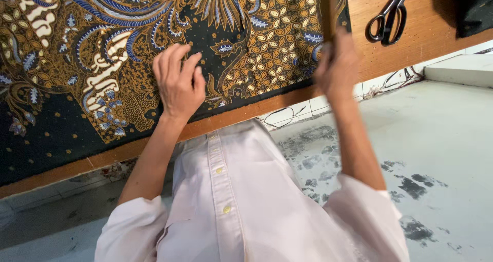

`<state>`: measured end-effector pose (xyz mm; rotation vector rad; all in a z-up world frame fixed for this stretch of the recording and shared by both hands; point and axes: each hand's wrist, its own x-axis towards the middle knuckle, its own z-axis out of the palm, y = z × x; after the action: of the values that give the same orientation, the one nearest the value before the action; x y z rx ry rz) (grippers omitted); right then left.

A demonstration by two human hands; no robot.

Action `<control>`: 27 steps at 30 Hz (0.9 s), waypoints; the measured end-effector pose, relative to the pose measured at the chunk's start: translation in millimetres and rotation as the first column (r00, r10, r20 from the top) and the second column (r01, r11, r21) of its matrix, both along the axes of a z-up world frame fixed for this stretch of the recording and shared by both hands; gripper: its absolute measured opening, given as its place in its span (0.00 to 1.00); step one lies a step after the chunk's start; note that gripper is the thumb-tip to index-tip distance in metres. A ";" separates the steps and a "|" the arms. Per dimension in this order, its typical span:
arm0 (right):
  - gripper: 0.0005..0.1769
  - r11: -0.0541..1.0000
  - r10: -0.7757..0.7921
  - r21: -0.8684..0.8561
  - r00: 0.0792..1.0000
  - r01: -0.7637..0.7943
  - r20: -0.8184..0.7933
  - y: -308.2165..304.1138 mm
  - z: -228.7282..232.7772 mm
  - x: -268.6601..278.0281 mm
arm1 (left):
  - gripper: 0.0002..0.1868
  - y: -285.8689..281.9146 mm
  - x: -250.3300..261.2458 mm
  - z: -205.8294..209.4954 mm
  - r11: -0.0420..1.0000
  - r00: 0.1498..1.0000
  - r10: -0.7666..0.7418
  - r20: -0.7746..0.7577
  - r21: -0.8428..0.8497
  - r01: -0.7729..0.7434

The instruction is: The person folds a large piece of patterned fabric on a wooden table, aligning the edges and smoothing the surface. The person uses a wooden ruler to straighten the fold and continues folding the fabric into a smaller stack.

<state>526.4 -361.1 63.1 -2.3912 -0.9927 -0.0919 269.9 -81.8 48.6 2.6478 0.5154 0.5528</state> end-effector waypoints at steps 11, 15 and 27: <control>0.33 0.955 -0.179 -0.239 0.984 0.177 0.013 -52.6 -15.1 -159.0 | 0.37 -3.6 -37.1 -31.3 0.993 0.962 0.117 -0.246 0.042 -0.110; 0.33 0.954 -0.170 -0.214 0.968 0.209 0.184 -71.6 -13.3 -103.2 | 0.32 -31.4 -13.1 -31.6 0.999 0.989 -0.026 -0.145 0.037 0.031; 0.35 0.823 0.560 -0.144 0.827 -0.549 0.046 66.4 -12.1 -93.9 | 0.43 37.8 -101.6 -22.8 0.876 0.815 0.475 -0.331 0.095 -0.472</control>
<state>432.5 -294.6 51.0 -2.1138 -1.7453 0.0871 168.3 -44.1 25.8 2.6290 1.3086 0.2120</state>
